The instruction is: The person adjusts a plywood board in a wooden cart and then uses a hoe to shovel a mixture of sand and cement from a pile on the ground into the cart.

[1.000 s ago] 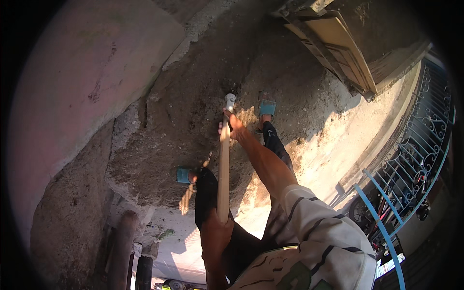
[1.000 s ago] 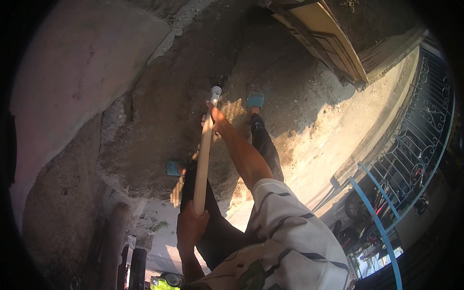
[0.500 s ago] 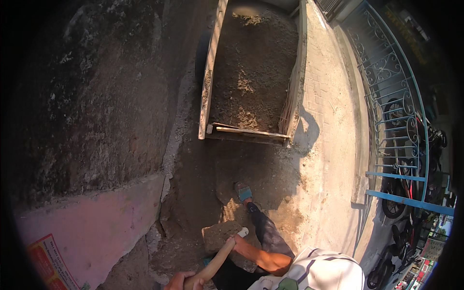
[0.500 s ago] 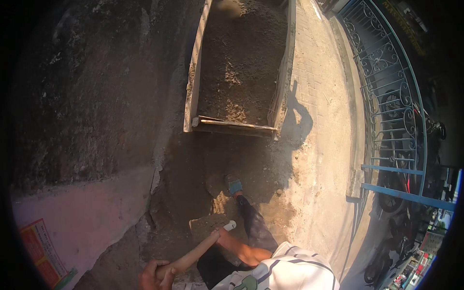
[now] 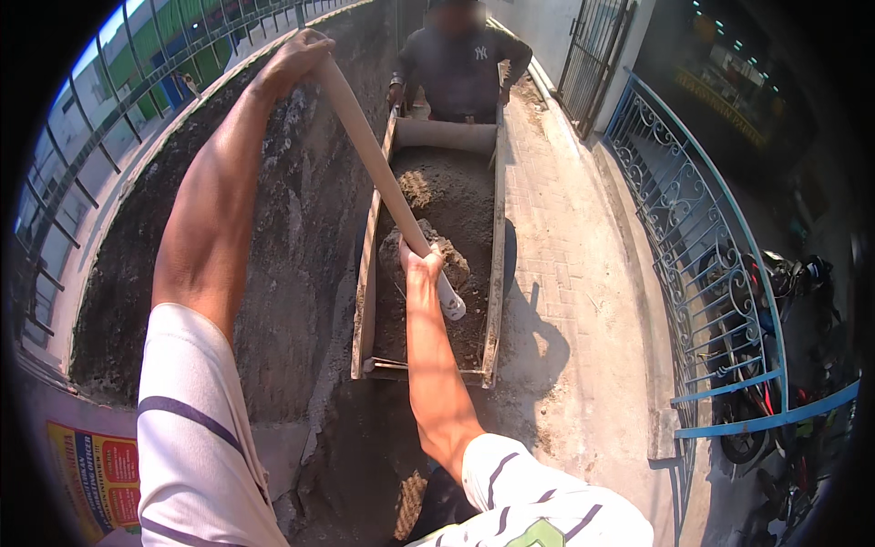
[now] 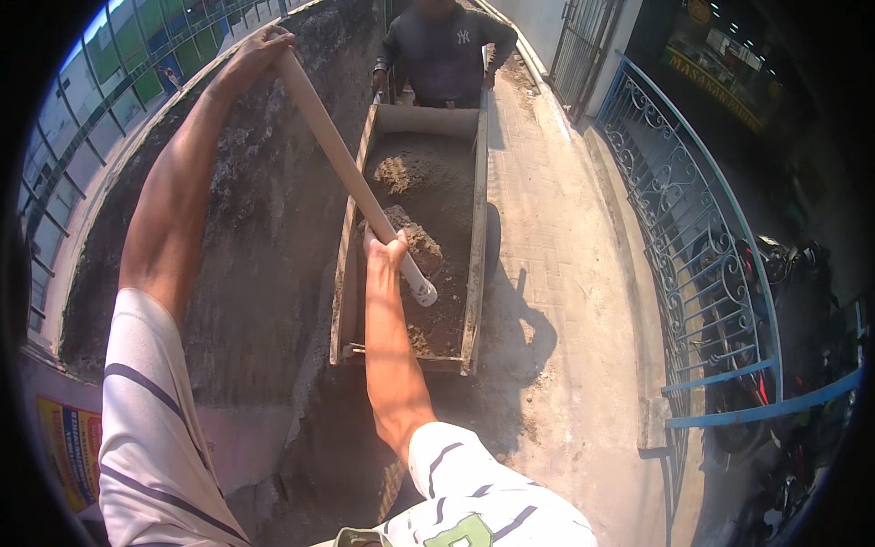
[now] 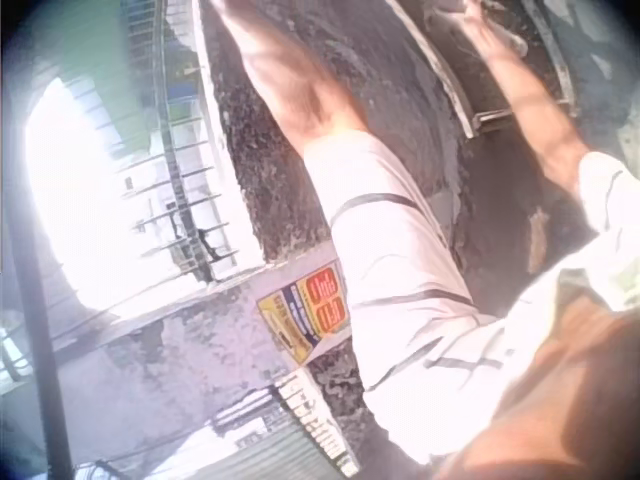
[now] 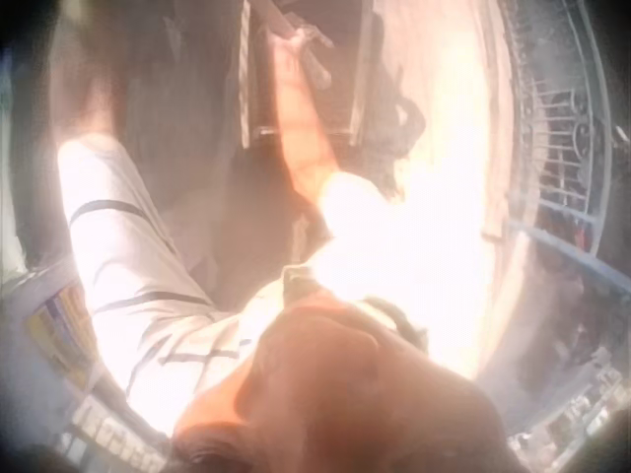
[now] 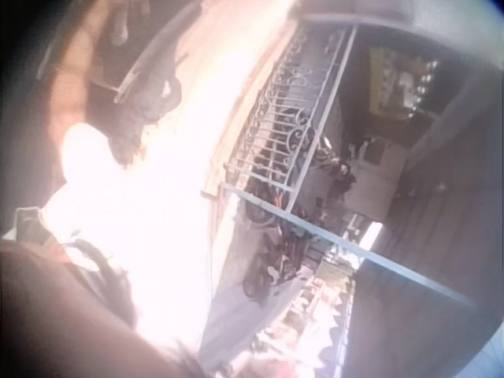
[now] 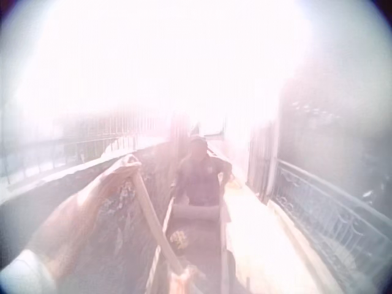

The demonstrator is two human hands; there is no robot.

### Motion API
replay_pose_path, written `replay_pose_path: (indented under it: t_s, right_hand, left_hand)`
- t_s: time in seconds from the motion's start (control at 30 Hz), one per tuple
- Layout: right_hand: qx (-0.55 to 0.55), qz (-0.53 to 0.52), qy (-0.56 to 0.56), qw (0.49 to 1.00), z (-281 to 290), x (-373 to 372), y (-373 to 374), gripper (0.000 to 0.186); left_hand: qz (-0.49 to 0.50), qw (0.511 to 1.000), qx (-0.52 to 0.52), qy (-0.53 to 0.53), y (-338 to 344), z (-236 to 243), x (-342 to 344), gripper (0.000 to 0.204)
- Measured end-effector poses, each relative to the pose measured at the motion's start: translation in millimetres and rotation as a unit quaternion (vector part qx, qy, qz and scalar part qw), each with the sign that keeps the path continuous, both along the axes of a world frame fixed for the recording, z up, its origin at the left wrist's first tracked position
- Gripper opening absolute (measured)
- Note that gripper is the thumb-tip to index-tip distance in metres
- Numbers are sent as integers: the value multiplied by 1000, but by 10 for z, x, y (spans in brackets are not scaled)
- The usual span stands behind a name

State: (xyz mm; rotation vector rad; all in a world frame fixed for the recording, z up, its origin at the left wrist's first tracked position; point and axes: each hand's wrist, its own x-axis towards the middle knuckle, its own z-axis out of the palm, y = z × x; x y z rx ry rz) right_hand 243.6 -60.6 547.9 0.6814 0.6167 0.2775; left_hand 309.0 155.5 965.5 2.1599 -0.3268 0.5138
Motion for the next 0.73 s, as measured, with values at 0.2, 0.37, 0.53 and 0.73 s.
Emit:
replay_pose_path:
  t_s: [0.2, 0.37, 0.53, 0.73]
  right_hand:
    - [-207, -61, 35, 976, -473, -836, -399, 38]
    - [-344, 65, 202, 915, -998, -2881, -1461, 26]
    - [-301, 240, 236, 892, -1408, -4163, -1214, 26]
    - [-403, 480, 205, 752, -1755, -4776, -302, 12]
  left_hand:
    - [18, 997, -37, 65, 133, -1200, -489, 37]
    - [59, 961, -192, 188, 19, -2857, -2528, 25]
    - [302, 828, -360, 305, 429, -3038, -5350, 27]
    - [358, 646, -364, 567, 521, -2661, -7943, 32]
